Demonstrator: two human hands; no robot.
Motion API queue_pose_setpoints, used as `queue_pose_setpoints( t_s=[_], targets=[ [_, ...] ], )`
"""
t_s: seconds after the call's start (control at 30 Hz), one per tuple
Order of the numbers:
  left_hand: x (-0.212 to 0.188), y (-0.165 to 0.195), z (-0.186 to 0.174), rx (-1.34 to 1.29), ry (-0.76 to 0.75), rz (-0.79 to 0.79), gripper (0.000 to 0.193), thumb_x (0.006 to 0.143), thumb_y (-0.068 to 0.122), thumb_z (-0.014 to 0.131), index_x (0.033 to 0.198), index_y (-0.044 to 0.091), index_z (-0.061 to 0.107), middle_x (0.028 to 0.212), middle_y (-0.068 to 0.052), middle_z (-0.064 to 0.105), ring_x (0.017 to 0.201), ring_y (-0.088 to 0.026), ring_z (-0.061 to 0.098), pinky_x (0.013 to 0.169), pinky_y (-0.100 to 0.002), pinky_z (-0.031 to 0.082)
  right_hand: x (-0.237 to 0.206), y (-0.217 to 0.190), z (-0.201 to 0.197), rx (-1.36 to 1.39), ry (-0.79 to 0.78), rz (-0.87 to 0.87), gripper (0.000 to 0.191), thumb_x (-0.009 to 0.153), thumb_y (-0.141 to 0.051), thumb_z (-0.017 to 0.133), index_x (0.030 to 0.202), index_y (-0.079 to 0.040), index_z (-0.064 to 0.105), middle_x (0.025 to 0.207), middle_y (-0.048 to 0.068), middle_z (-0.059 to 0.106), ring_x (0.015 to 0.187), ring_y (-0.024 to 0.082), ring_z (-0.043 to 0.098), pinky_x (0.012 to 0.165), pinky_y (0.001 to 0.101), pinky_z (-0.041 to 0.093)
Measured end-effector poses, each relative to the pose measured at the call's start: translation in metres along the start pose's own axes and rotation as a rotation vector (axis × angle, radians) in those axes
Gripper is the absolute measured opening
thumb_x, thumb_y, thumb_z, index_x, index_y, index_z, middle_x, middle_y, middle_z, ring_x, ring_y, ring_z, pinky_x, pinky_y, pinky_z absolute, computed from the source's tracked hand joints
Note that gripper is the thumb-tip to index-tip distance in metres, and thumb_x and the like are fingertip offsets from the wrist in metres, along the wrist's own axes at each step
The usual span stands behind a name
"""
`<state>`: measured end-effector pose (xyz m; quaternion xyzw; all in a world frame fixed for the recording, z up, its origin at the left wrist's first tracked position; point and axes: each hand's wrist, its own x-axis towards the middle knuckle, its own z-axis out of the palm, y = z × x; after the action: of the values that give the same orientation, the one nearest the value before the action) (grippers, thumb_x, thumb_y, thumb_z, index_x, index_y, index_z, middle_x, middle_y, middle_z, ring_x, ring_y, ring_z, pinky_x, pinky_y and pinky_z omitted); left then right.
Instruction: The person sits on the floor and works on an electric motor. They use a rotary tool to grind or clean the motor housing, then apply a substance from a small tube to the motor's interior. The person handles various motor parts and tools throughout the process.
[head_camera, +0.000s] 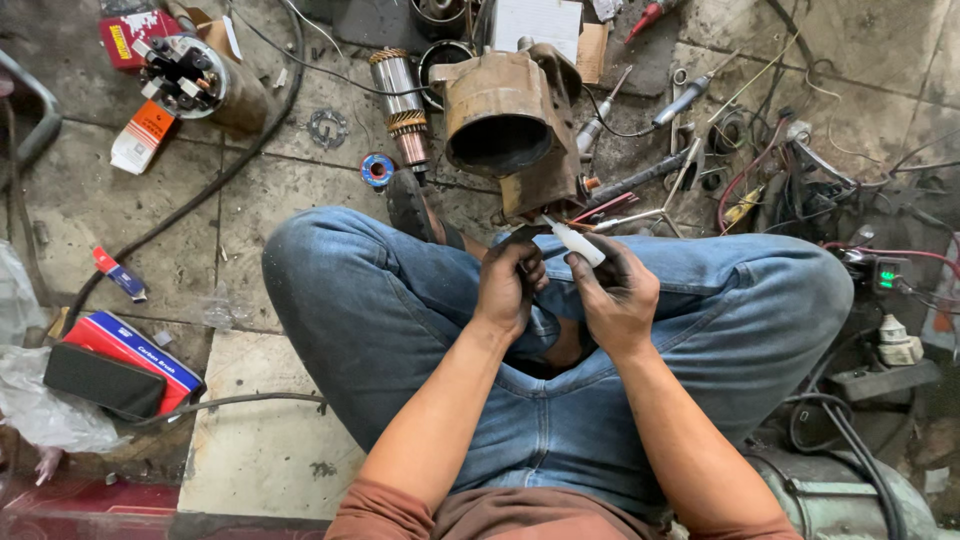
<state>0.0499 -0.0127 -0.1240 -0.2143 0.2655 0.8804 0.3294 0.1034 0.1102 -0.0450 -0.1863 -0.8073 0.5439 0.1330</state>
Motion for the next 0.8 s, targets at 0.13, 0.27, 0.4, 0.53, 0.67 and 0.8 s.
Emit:
queue_pose_setpoints(
  t_s=[0.13, 0.27, 0.4, 0.53, 0.67, 0.8],
  targets=[
    [-0.002, 0.003, 0.003, 0.003, 0.009, -0.006, 0.015, 0.094, 0.012, 0.054, 0.08, 0.007, 0.052, 0.071, -0.001, 0.045, 0.06, -0.012, 0.044, 0.057, -0.031, 0.038, 0.001, -0.005, 0.001, -0.035, 0.011, -0.002, 0.029, 0.094, -0.003, 0.078, 0.121, 0.004, 0.069, 0.107, 0.008, 0.073, 0.093, 0.01, 0.068, 0.081, 0.0248, 0.057],
    [-0.002, 0.002, 0.003, 0.003, 0.023, -0.012, 0.014, 0.094, 0.012, 0.054, 0.08, 0.007, 0.052, 0.071, -0.002, 0.046, 0.06, -0.013, 0.045, 0.056, -0.031, 0.038, 0.002, -0.008, 0.002, -0.161, 0.025, -0.081, 0.028, 0.093, -0.003, 0.079, 0.118, 0.004, 0.07, 0.106, 0.011, 0.074, 0.09, 0.013, 0.071, 0.078, 0.0263, 0.058],
    [-0.001, 0.001, 0.002, -0.016, 0.004, 0.0, 0.015, 0.094, 0.012, 0.055, 0.08, 0.007, 0.052, 0.071, -0.002, 0.046, 0.061, -0.013, 0.045, 0.056, -0.03, 0.038, 0.003, -0.012, 0.001, -0.231, 0.04, -0.176, 0.027, 0.092, -0.001, 0.08, 0.117, 0.004, 0.07, 0.108, 0.014, 0.074, 0.093, 0.018, 0.073, 0.082, 0.0295, 0.058],
    [-0.001, -0.001, 0.001, -0.017, 0.044, -0.025, 0.008, 0.091, 0.012, 0.054, 0.084, 0.007, 0.055, 0.07, -0.001, 0.047, 0.061, -0.012, 0.047, 0.056, -0.029, 0.039, 0.004, -0.014, 0.002, -0.259, 0.046, -0.188, 0.026, 0.092, -0.001, 0.079, 0.116, 0.003, 0.07, 0.109, 0.016, 0.074, 0.091, 0.02, 0.074, 0.081, 0.0304, 0.058],
    [0.0, -0.002, 0.001, -0.003, 0.026, 0.003, 0.013, 0.093, 0.012, 0.056, 0.081, 0.008, 0.053, 0.069, -0.001, 0.046, 0.059, -0.012, 0.046, 0.054, -0.029, 0.04, 0.004, -0.016, 0.002, -0.299, 0.054, -0.236, 0.026, 0.092, -0.001, 0.08, 0.116, 0.003, 0.07, 0.11, 0.017, 0.074, 0.093, 0.023, 0.074, 0.083, 0.0319, 0.059],
    [0.0, -0.003, 0.0, 0.008, 0.035, 0.005, 0.014, 0.093, 0.012, 0.056, 0.081, 0.008, 0.053, 0.07, -0.001, 0.046, 0.059, -0.012, 0.046, 0.054, -0.029, 0.04, 0.004, -0.017, 0.002, -0.303, 0.049, -0.224, 0.026, 0.092, 0.0, 0.08, 0.115, 0.004, 0.07, 0.111, 0.017, 0.074, 0.093, 0.025, 0.075, 0.082, 0.0323, 0.06]
  ],
)
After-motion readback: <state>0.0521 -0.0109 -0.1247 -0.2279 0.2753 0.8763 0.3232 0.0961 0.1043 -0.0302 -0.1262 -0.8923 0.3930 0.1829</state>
